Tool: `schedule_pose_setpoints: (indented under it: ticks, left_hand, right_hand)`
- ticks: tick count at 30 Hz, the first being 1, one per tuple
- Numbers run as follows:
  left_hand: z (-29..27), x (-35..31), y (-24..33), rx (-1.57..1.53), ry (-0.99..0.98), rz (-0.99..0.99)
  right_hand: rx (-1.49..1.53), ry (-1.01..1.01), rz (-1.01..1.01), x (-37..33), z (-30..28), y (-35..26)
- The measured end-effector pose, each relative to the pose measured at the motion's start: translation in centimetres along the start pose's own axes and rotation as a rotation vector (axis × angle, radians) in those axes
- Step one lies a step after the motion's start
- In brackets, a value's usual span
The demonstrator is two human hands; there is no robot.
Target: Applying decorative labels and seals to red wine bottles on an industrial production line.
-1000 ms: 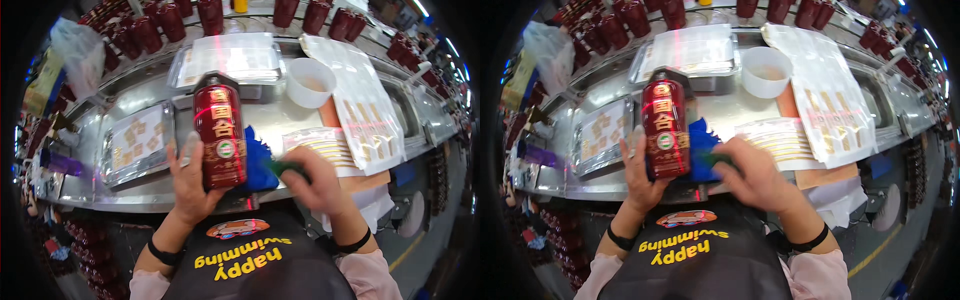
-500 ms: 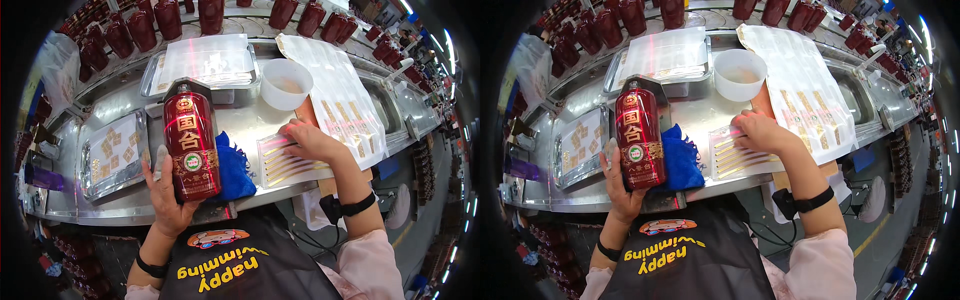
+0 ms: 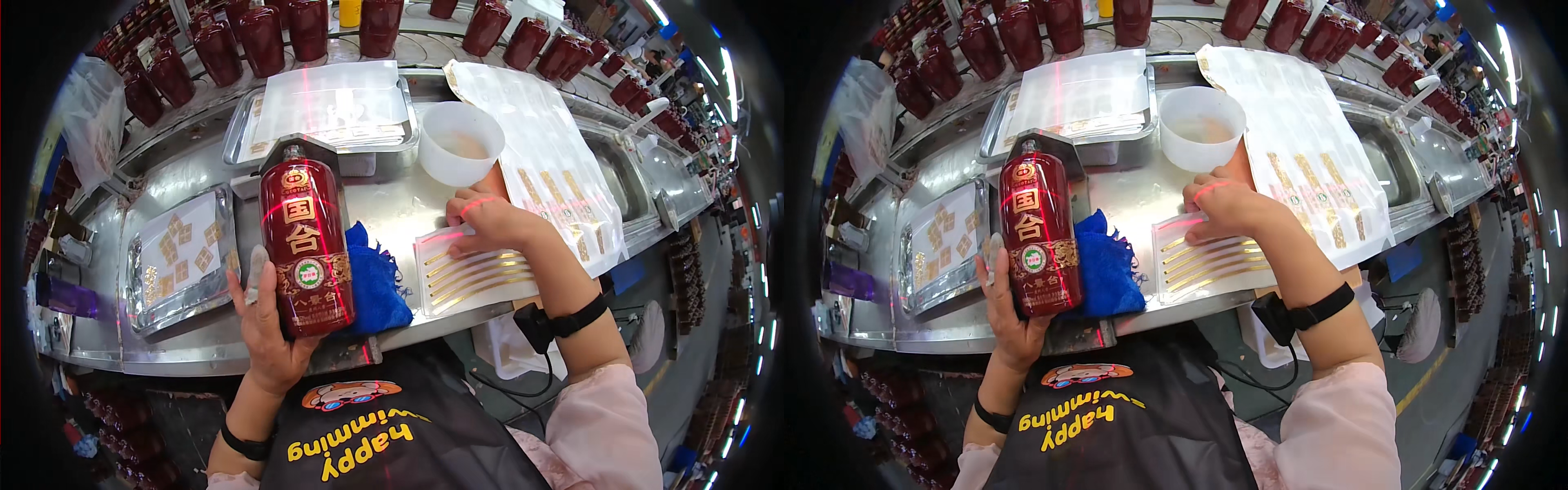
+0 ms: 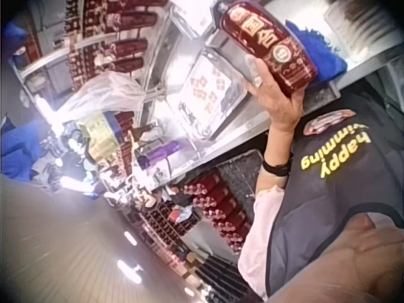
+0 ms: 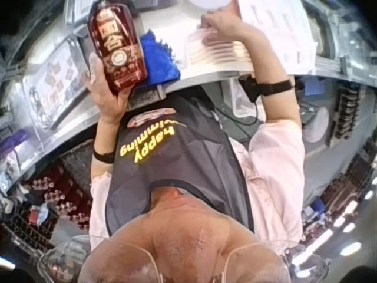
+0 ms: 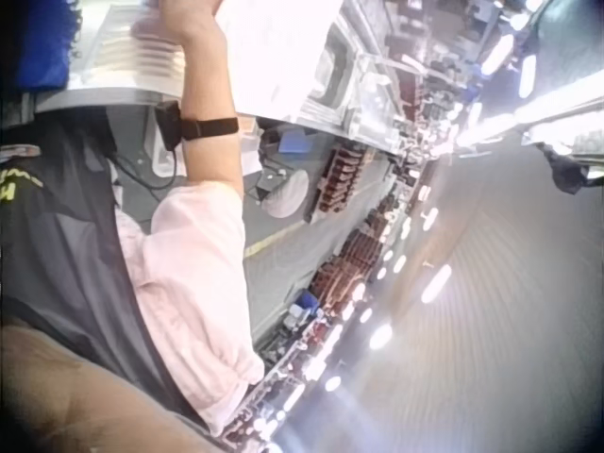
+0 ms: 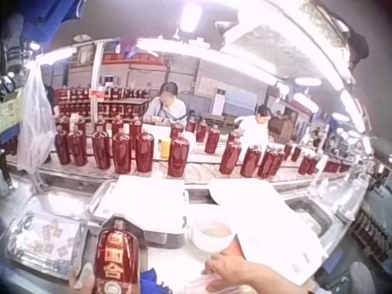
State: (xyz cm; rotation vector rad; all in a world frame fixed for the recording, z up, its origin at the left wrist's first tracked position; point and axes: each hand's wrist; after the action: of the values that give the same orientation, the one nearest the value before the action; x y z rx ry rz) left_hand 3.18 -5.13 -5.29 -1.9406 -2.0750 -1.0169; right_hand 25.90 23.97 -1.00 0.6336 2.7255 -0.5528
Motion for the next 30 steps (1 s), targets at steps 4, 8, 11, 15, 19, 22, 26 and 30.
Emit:
schedule_pose_setpoints:
  ticks: [4,8,11,15,19,22,26,30]
  left_hand:
    - [0.0,-0.1,0.0,-0.011,-0.009,-0.009]
    - [0.1,-0.1,0.0,-0.012,-0.012,-0.028]
    - [0.1,-0.2,-0.1,-0.04,-0.003,-0.042]
    - [0.3,-0.3,-0.2,-0.054,0.006,-0.035]
    - [0.0,0.2,0.0,-0.099,0.03,-0.009]
    - [-1.0,1.0,0.4,-0.016,0.006,0.005]
    - [-2.6,1.5,1.0,0.237,-0.003,0.123]
    - [-1.6,1.1,1.0,0.21,0.052,0.201]
  right_hand:
    - [-0.021,0.022,-0.039,0.0,0.1,0.2]
    - [-0.011,0.09,-0.047,-0.1,0.9,0.3]
    - [0.048,0.136,-0.057,0.0,1.4,0.3]
    - [0.116,0.225,-0.095,-0.2,1.9,0.5]
    - [0.19,0.229,-0.099,-0.4,2.5,1.0]
    - [0.216,0.3,-0.119,-0.3,3.0,1.3]
    - [0.192,0.515,-0.194,-0.2,3.3,0.2]
    - [0.18,0.681,-0.103,-1.4,2.8,-3.1]
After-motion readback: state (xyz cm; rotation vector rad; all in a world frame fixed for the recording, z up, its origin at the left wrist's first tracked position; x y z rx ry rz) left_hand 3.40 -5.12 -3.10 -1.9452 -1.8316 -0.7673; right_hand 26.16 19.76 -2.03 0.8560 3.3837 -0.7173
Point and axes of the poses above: each hand's wrist, its own x-axis towards the middle knuckle, its own z-axis out of the palm, y = z × x, and after that the axes turned 3 degrees about -y, right-handed
